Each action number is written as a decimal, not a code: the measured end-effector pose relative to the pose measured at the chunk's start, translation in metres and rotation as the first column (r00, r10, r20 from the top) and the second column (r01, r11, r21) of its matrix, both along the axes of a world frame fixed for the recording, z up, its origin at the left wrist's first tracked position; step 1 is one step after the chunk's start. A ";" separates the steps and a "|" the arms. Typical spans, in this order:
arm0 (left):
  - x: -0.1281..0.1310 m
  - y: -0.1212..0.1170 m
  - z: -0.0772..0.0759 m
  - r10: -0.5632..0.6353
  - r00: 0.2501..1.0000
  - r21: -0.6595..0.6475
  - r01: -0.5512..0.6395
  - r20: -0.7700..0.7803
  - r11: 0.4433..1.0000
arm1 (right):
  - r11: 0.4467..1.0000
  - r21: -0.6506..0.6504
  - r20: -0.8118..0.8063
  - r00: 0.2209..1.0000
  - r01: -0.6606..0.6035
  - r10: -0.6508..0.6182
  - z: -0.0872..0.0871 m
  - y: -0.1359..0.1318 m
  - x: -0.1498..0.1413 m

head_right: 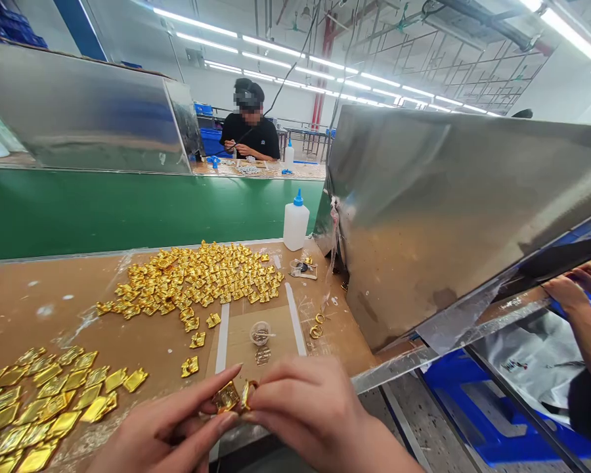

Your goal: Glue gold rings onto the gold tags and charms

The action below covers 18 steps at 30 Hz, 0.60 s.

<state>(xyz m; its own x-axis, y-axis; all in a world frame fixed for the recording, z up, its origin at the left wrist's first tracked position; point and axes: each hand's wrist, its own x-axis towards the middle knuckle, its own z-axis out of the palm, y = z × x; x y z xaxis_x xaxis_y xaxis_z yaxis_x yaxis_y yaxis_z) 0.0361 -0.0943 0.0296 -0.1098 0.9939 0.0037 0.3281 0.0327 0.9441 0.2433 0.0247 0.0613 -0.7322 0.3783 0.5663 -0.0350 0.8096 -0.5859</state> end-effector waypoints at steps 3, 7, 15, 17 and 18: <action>-0.001 0.002 0.000 -0.012 0.999 -0.027 0.011 -0.047 1.000 | 0.907 0.416 0.305 0.950 -0.067 -0.070 0.016 0.001 0.004; -0.002 0.006 0.001 -0.082 0.993 -0.112 0.072 -0.090 0.991 | 0.758 0.603 0.519 0.844 -0.249 -0.136 0.024 0.002 -0.001; 0.005 0.014 0.006 -0.151 0.984 -0.136 0.138 -0.093 0.981 | 0.686 0.635 0.588 0.798 -0.356 -0.131 0.022 -0.007 -0.013; 0.007 0.014 0.008 -0.127 0.989 -0.088 0.120 -0.079 0.989 | 0.675 0.656 0.575 0.803 -0.338 -0.157 0.019 -0.009 -0.015; 0.008 0.014 0.009 -0.121 0.990 -0.072 0.115 -0.075 0.991 | 0.669 0.665 0.569 0.805 -0.331 -0.167 0.018 -0.009 -0.016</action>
